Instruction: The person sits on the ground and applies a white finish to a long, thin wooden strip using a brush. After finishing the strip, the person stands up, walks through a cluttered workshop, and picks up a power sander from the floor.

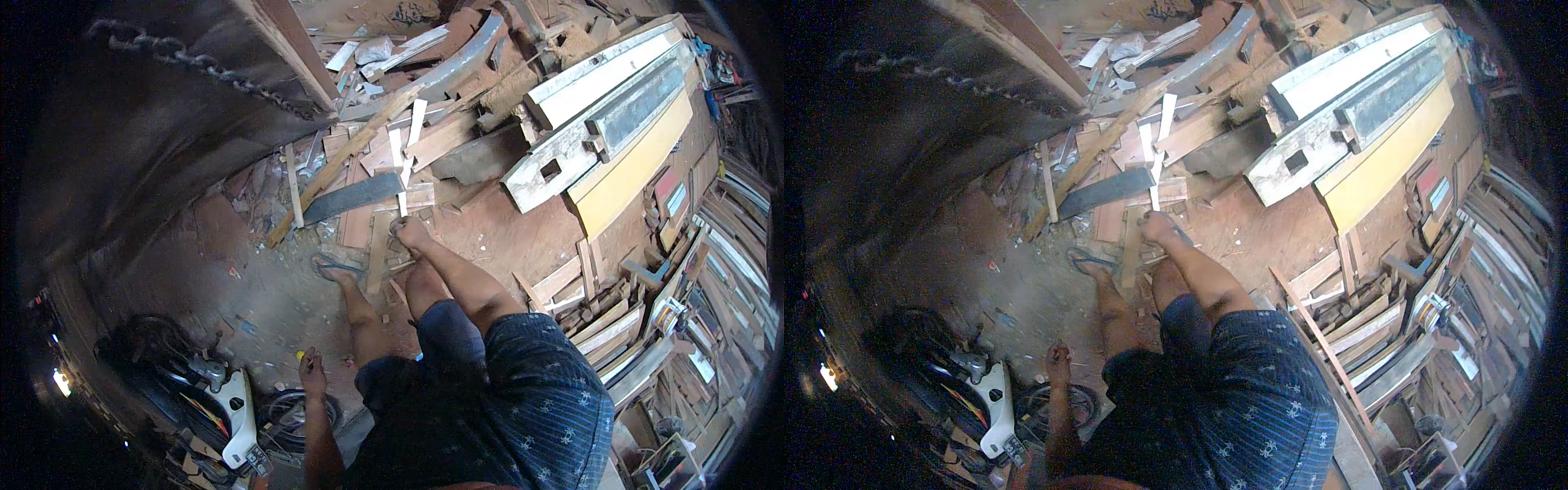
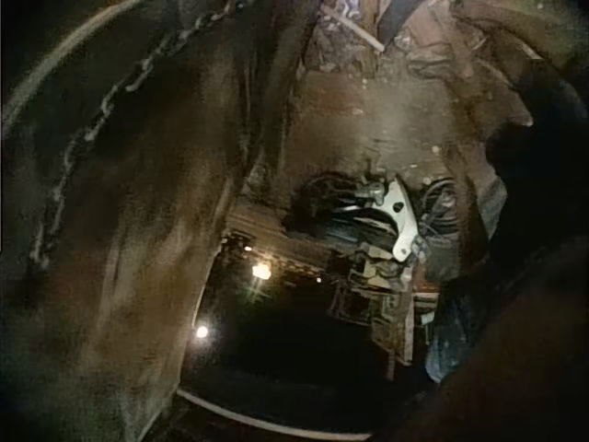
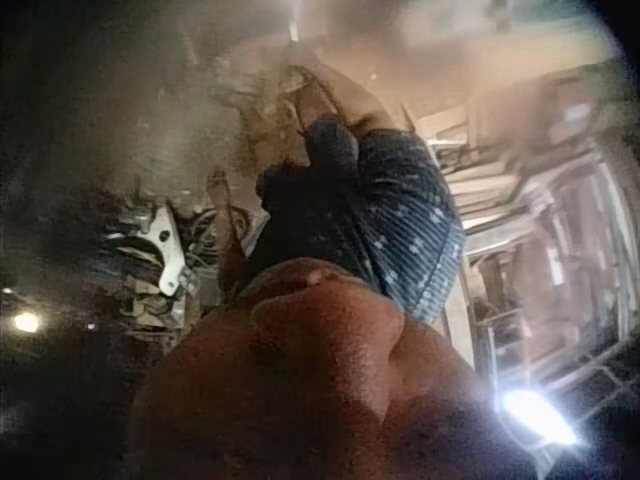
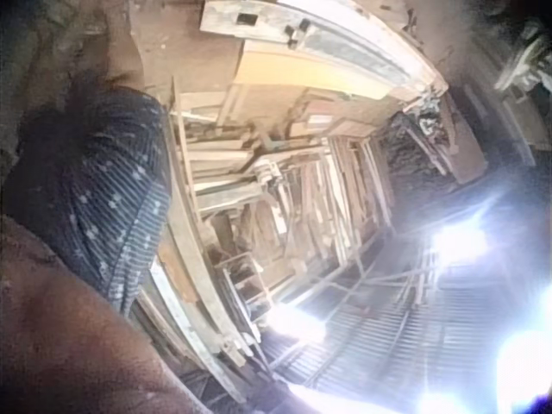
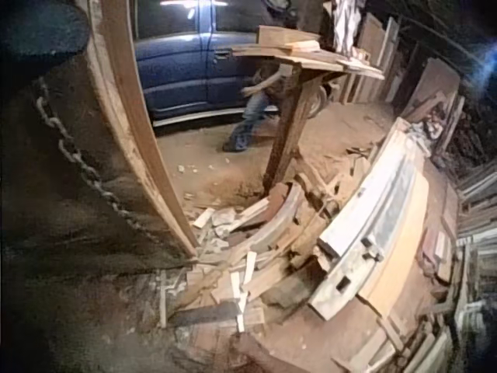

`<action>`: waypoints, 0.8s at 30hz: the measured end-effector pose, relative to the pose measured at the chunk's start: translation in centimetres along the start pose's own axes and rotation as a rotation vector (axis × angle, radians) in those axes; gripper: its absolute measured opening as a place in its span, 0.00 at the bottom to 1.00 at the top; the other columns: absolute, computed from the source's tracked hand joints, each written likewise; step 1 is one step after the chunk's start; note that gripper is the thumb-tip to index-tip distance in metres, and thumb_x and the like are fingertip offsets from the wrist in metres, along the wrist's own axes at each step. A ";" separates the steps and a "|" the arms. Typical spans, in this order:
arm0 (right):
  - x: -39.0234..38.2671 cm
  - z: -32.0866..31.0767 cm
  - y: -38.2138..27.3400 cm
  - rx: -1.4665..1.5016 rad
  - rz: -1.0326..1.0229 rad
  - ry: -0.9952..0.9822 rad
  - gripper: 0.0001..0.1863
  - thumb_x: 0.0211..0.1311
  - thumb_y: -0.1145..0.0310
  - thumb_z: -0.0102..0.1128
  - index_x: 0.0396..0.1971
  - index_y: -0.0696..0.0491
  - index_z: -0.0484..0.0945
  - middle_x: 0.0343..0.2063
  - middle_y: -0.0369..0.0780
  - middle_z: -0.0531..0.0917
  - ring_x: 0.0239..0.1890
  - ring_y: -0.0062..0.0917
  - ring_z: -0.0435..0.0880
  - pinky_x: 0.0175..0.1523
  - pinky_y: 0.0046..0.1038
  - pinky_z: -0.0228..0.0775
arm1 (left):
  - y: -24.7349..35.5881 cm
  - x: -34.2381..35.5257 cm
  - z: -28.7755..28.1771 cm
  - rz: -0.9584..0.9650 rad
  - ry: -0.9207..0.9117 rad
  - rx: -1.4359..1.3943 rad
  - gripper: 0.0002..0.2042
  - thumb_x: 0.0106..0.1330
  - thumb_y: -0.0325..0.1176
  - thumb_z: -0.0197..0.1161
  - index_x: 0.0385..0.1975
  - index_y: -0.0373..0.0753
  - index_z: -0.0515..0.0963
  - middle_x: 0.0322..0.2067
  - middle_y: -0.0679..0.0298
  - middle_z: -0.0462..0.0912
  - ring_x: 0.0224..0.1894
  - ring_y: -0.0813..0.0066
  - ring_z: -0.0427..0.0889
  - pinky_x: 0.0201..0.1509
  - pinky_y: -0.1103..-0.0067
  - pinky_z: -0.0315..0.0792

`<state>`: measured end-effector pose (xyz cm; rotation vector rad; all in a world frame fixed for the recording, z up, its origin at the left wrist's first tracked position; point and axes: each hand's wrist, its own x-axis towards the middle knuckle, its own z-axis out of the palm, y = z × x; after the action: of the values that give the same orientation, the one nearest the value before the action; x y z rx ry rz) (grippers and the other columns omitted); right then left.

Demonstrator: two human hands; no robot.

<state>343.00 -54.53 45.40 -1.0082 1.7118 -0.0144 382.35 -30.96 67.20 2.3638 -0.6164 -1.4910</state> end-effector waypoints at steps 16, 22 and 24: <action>32.0 -16.5 2.8 0.261 0.189 0.681 0.33 0.53 0.44 0.63 0.34 0.66 0.82 0.34 0.57 0.85 0.42 0.47 0.85 0.51 0.40 0.73 | -10.5 9.4 0.9 0.010 0.073 0.217 0.13 0.67 0.34 0.65 0.46 0.34 0.79 0.45 0.56 0.83 0.46 0.72 0.80 0.50 0.76 0.74; 33.3 -18.1 8.4 0.138 0.068 0.871 0.31 0.53 0.45 0.64 0.29 0.66 0.83 0.31 0.60 0.83 0.43 0.48 0.84 0.53 0.42 0.72 | -2.8 13.9 5.1 0.250 -0.034 0.381 0.13 0.67 0.35 0.64 0.47 0.35 0.79 0.36 0.60 0.81 0.35 0.74 0.80 0.40 0.78 0.75; 30.6 -15.3 6.1 0.200 0.264 0.751 0.31 0.54 0.44 0.62 0.28 0.66 0.83 0.30 0.60 0.83 0.42 0.48 0.84 0.53 0.43 0.71 | -1.0 15.0 4.4 0.244 -0.128 0.123 0.13 0.68 0.34 0.62 0.47 0.35 0.78 0.33 0.62 0.77 0.34 0.75 0.77 0.38 0.77 0.74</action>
<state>325.90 -76.60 24.71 -0.6490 2.4545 -0.4322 384.28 -37.47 53.09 2.1950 -1.0153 -1.5397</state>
